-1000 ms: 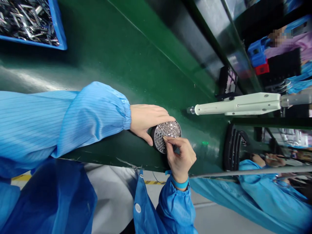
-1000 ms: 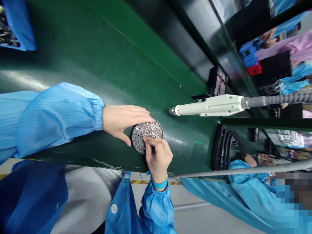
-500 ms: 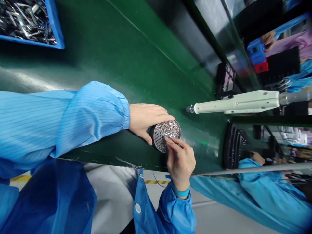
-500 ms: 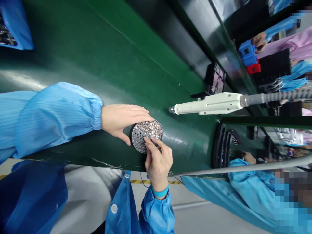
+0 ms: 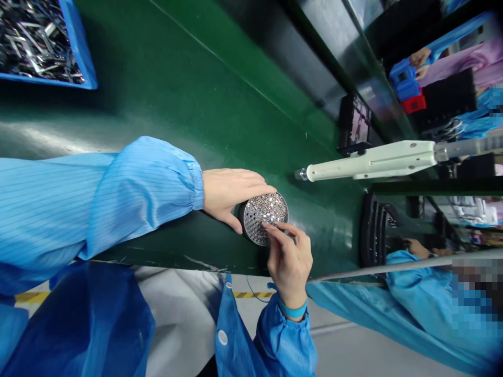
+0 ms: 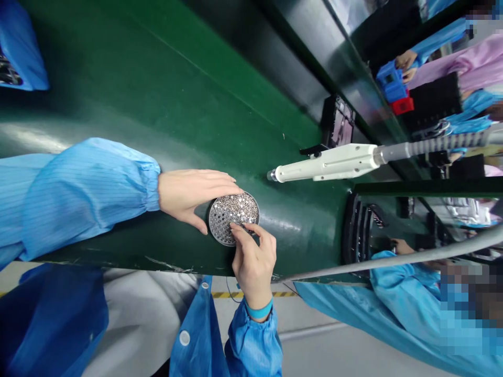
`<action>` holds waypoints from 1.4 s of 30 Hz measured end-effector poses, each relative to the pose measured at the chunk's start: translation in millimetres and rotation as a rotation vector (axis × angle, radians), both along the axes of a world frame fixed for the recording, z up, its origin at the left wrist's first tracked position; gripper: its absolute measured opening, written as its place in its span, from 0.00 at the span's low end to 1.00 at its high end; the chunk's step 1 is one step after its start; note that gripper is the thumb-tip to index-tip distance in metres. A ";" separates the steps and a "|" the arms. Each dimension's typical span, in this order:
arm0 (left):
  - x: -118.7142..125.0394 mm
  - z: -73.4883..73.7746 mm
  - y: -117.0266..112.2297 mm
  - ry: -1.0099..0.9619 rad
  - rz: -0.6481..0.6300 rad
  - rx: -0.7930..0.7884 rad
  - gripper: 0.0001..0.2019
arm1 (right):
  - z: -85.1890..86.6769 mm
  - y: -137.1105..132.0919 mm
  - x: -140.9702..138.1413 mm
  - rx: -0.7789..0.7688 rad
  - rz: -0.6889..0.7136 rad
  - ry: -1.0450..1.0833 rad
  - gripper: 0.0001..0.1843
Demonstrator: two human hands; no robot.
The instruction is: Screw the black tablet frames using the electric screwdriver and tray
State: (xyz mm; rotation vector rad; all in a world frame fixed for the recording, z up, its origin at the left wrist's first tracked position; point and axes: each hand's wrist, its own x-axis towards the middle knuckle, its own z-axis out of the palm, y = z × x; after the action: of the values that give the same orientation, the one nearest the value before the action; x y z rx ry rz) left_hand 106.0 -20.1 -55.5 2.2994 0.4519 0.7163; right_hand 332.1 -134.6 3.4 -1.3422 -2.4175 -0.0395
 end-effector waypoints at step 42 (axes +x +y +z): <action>-79.6 30.7 5.0 0.037 0.818 -0.089 0.17 | 35.3 143.4 -8.4 0.177 -0.367 1.089 0.35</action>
State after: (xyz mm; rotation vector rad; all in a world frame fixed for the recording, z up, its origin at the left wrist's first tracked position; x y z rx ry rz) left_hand 26.4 -15.1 -24.9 2.0028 1.4481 0.9959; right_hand 323.7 8.9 38.7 -1.2318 -1.2291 0.2952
